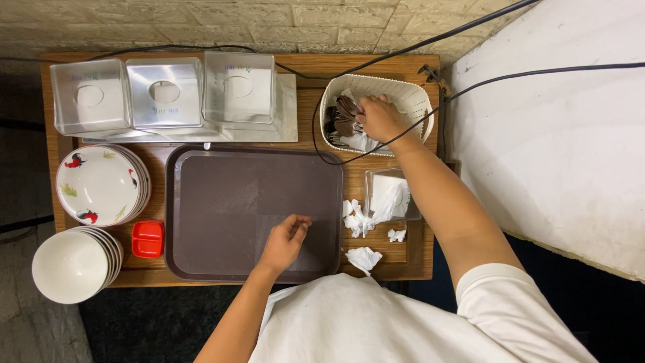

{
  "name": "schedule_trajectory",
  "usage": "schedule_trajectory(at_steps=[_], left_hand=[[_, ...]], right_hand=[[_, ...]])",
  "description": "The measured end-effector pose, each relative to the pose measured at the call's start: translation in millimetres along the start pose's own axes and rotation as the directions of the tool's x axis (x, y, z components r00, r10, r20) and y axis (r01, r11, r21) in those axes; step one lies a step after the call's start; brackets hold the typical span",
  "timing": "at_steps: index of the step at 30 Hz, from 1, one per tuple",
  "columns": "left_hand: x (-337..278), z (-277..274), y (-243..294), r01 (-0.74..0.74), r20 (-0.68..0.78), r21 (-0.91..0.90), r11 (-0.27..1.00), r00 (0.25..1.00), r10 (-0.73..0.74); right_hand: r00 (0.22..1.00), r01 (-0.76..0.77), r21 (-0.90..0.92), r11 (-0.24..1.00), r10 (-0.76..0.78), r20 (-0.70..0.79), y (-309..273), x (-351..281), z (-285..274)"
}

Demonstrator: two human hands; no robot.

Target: Wrapping spoons and forks individually in paper napkins.

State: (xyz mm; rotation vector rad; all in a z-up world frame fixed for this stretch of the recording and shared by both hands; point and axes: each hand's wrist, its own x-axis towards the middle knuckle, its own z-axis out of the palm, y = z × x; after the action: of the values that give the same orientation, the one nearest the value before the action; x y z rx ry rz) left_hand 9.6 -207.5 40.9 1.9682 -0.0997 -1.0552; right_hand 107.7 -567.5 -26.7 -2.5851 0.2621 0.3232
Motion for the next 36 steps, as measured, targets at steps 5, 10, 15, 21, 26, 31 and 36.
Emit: schedule_trajectory(at_steps=[5,10,15,21,26,31,36], left_hand=[[-15.1,-4.8,4.2,0.016,-0.018,-0.008,1.000,1.000,-0.016],[-16.5,-1.9,1.5,-0.023,-0.011,-0.030,0.999,1.000,0.023],[-22.0,2.9,-2.2,-0.087,-0.031,-0.049,0.995,0.996,0.085],[-18.2,19.9,-11.8,0.002,0.216,-0.455,0.891,0.970,0.108],[-5.0,39.6,-18.1,0.095,0.201,-0.696,0.712,0.977,0.066],[25.5,22.7,-68.0,0.045,-0.015,-0.723,0.689,0.997,-0.080],[27.3,-9.8,-78.3,0.167,-0.039,-0.244,0.955,0.983,-0.182]], right_hand=[[0.993,0.074,-0.109,0.991,-0.084,-0.086,-6.5,-14.4,-9.5],[0.985,0.008,-0.121,0.993,-0.028,-0.167,-34.9,-60.3,-67.1],[0.913,-0.363,-0.087,0.928,0.336,-0.232,-34.5,-140.7,-100.4],[0.889,-0.393,0.801,0.451,0.410,0.206,-74.1,-248.5,-31.9],[0.883,-0.428,0.871,0.242,0.319,0.345,-150.5,-248.4,90.9],[0.977,-0.190,0.747,0.636,0.196,0.082,-126.3,-220.6,60.0],[0.826,-0.059,0.459,0.886,0.302,-0.476,-38.8,-137.3,-37.1]])
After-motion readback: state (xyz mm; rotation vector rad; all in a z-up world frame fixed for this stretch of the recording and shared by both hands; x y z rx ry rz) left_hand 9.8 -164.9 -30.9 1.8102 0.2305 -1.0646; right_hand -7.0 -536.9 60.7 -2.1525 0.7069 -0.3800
